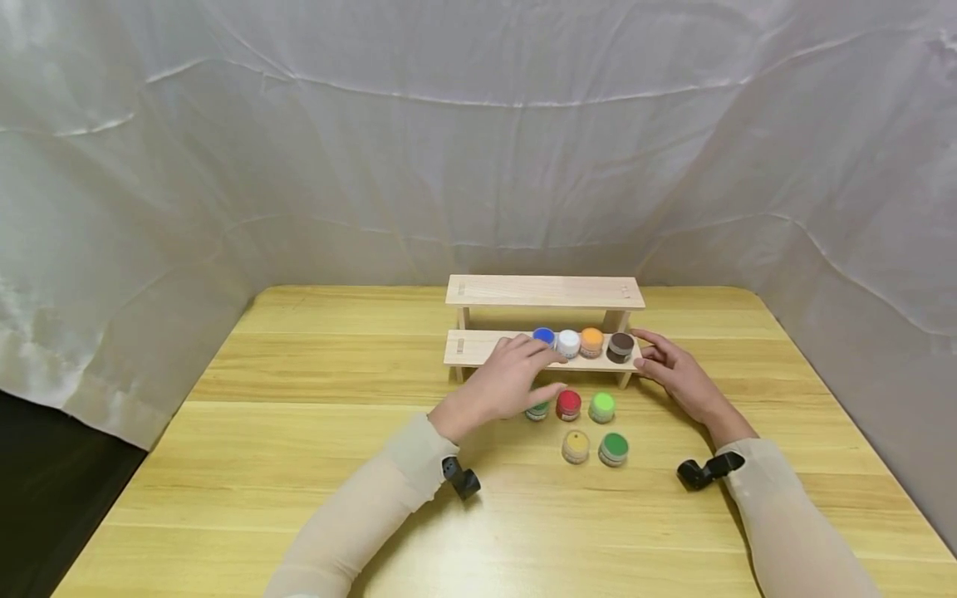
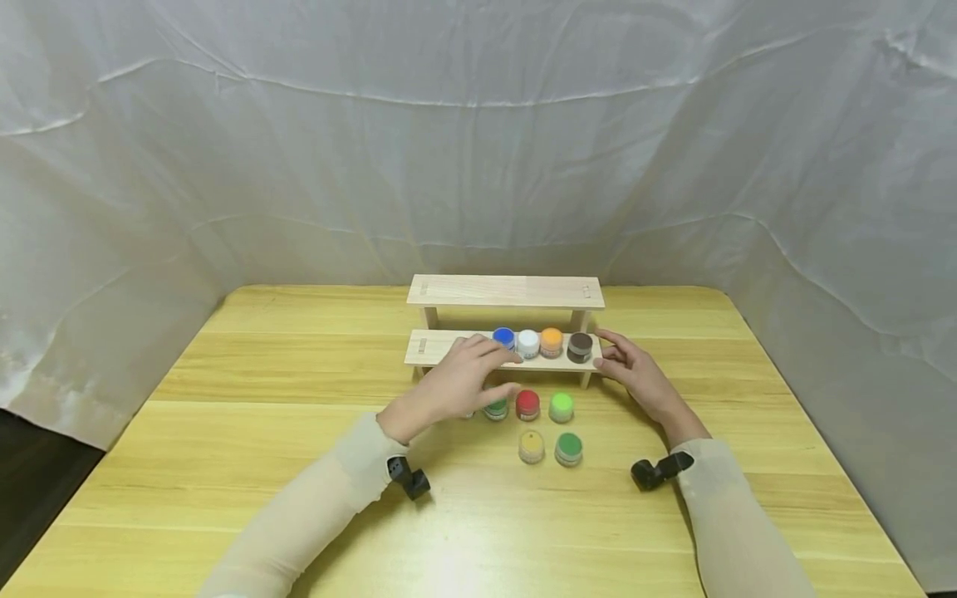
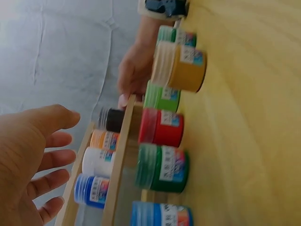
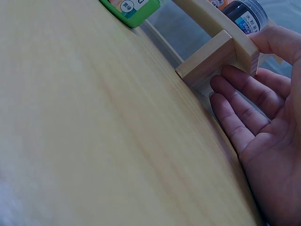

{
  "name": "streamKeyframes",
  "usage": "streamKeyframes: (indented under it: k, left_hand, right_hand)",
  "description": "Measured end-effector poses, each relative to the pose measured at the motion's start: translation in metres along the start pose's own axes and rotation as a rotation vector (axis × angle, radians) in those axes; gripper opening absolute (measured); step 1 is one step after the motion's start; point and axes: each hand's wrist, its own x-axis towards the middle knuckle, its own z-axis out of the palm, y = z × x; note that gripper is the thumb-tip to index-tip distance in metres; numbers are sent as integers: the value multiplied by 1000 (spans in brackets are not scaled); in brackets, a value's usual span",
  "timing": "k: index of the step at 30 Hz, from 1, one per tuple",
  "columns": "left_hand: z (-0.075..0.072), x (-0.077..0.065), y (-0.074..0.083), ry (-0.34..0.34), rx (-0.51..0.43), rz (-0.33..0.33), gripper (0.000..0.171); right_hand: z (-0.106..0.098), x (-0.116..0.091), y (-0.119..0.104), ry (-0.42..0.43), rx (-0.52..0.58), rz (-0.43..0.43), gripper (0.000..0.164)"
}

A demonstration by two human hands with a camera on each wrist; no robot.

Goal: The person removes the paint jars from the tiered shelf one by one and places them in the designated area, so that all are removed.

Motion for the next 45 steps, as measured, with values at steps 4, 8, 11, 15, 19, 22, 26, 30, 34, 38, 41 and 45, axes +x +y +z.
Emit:
streamKeyframes:
  k: [4, 8, 11, 15, 19, 22, 26, 30, 34, 38, 41, 45]
  left_hand:
    - [-3, 3, -7, 54, -14, -31, 43]
    - [-4, 8, -14, 96, -19, -60, 42]
    - [-3, 12, -18, 115, -28, -80, 41]
    - [-3, 18, -23, 97, -34, -116, 45]
    - [-2, 23, -26, 31, -48, -172, 50]
    - [0, 26, -28, -10, -57, -204, 52]
    - [3, 30, -32, -38, -67, -223, 53]
    - [5, 34, -36, -60, -94, -234, 53]
    - [6, 36, -39, -70, -140, -243, 53]
    - [6, 37, -42, -74, -184, -236, 52]
    - [8, 38, -45, -79, -209, -223, 50]
    - [8, 39, -48, -91, -256, -222, 46]
  right_hand:
    - [0, -1, 0, 2, -6, 1, 58]
    - [0, -1, 0, 0, 4, -1, 58]
    - [0, -1, 0, 0, 8, -2, 58]
    - [0, -1, 1, 2, 0, 0, 58]
    - [0, -1, 0, 0, -4, 5, 58]
    - [0, -1, 0, 0, -4, 4, 58]
    - [0, 0, 0, -1, -5, 3, 58]
    - [0, 0, -1, -1, -3, 1, 58]
    - [1, -1, -2, -2, -3, 1, 59]
    - [1, 0, -2, 0, -4, 2, 59]
    - [1, 0, -2, 1, -17, 3, 59]
    - [0, -1, -2, 4, -35, 4, 59]
